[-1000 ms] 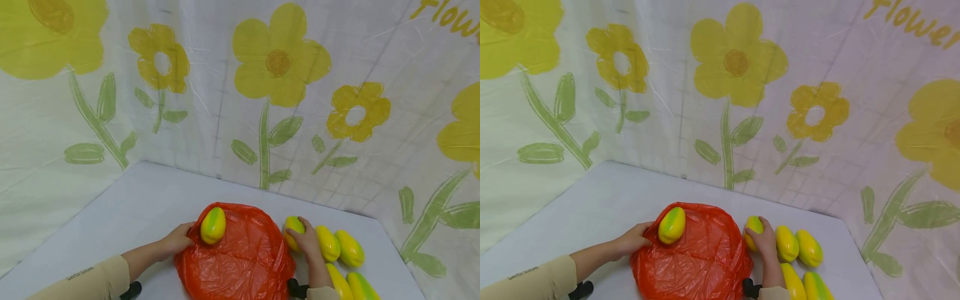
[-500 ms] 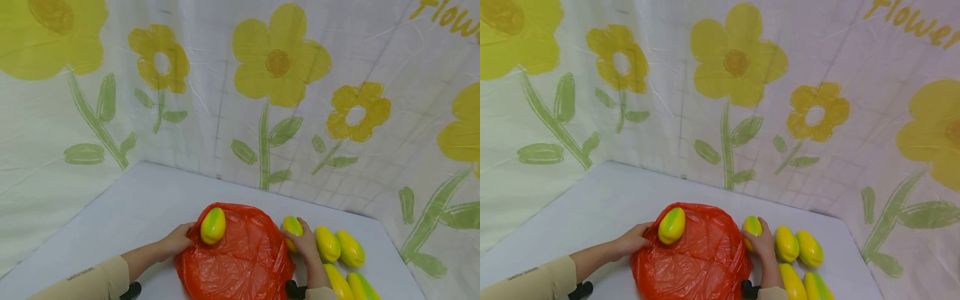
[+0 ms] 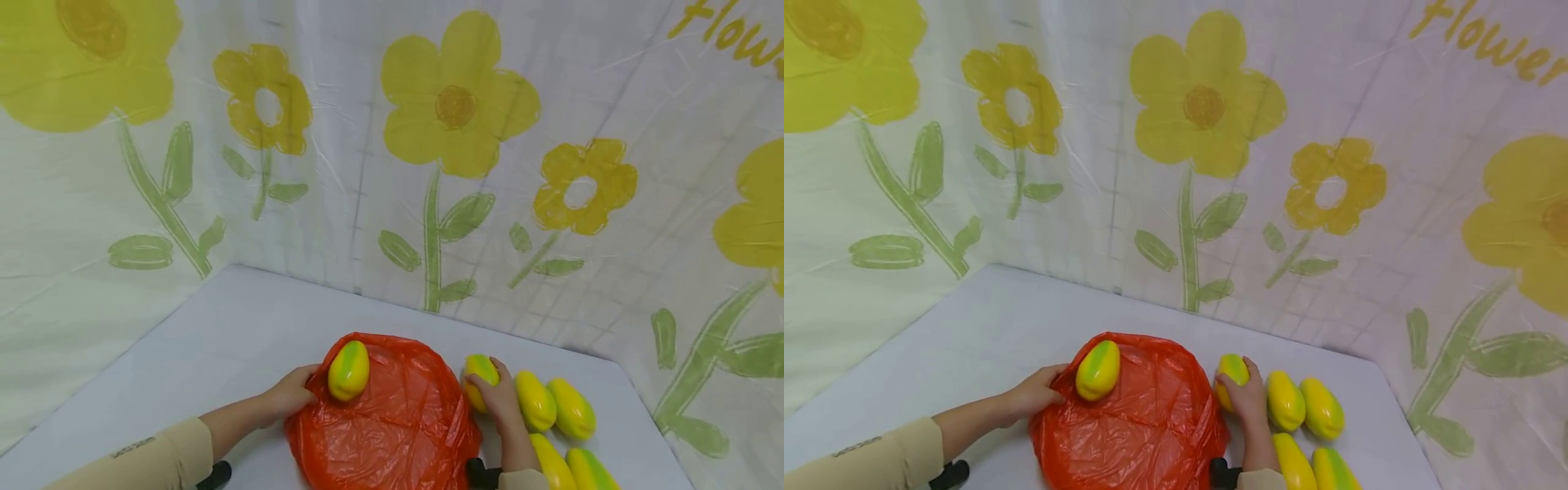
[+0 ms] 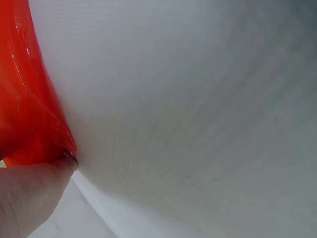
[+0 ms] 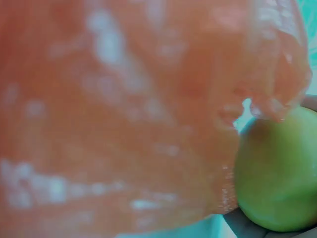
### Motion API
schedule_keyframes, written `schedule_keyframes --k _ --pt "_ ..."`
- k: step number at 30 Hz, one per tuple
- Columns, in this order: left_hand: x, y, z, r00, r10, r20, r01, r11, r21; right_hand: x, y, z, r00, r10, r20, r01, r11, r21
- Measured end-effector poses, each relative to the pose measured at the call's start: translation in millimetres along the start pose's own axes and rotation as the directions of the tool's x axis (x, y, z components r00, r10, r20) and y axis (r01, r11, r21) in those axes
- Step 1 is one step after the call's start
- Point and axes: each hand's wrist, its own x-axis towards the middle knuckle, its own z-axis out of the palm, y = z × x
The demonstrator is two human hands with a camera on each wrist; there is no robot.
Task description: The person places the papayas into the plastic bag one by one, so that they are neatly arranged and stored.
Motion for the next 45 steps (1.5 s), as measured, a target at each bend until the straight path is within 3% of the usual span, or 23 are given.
schedule_keyframes --k 11,22,32,39,45 --pt "1.1 -1.6 -0.3 1.000 -0.002 0.000 0.002 1.000 0.003 -3.7 -20 -10 1.000 0.015 -0.017 -0.015 1.000 -0.015" --pt "1.6 -1.1 0.3 1.000 -0.002 -0.003 0.002 1.000 0.007 -5.9 -43 0 0.999 -0.018 -0.036 0.020 0.999 0.046" --pt "0.3 -0.1 -0.4 1.000 -0.004 -0.005 0.005 1.000 0.008 -8.9 -68 37 0.997 -0.063 -0.046 0.067 0.993 0.095" --pt "1.0 -0.6 0.0 1.000 -0.007 -0.015 0.007 1.000 0.011 -7.4 -75 67 0.992 -0.115 -0.051 0.117 0.992 0.043" --pt "0.9 -1.0 -0.2 1.000 -0.011 -0.020 0.011 1.000 0.010 -11.0 -75 91 0.989 -0.144 -0.034 0.146 0.987 0.066"
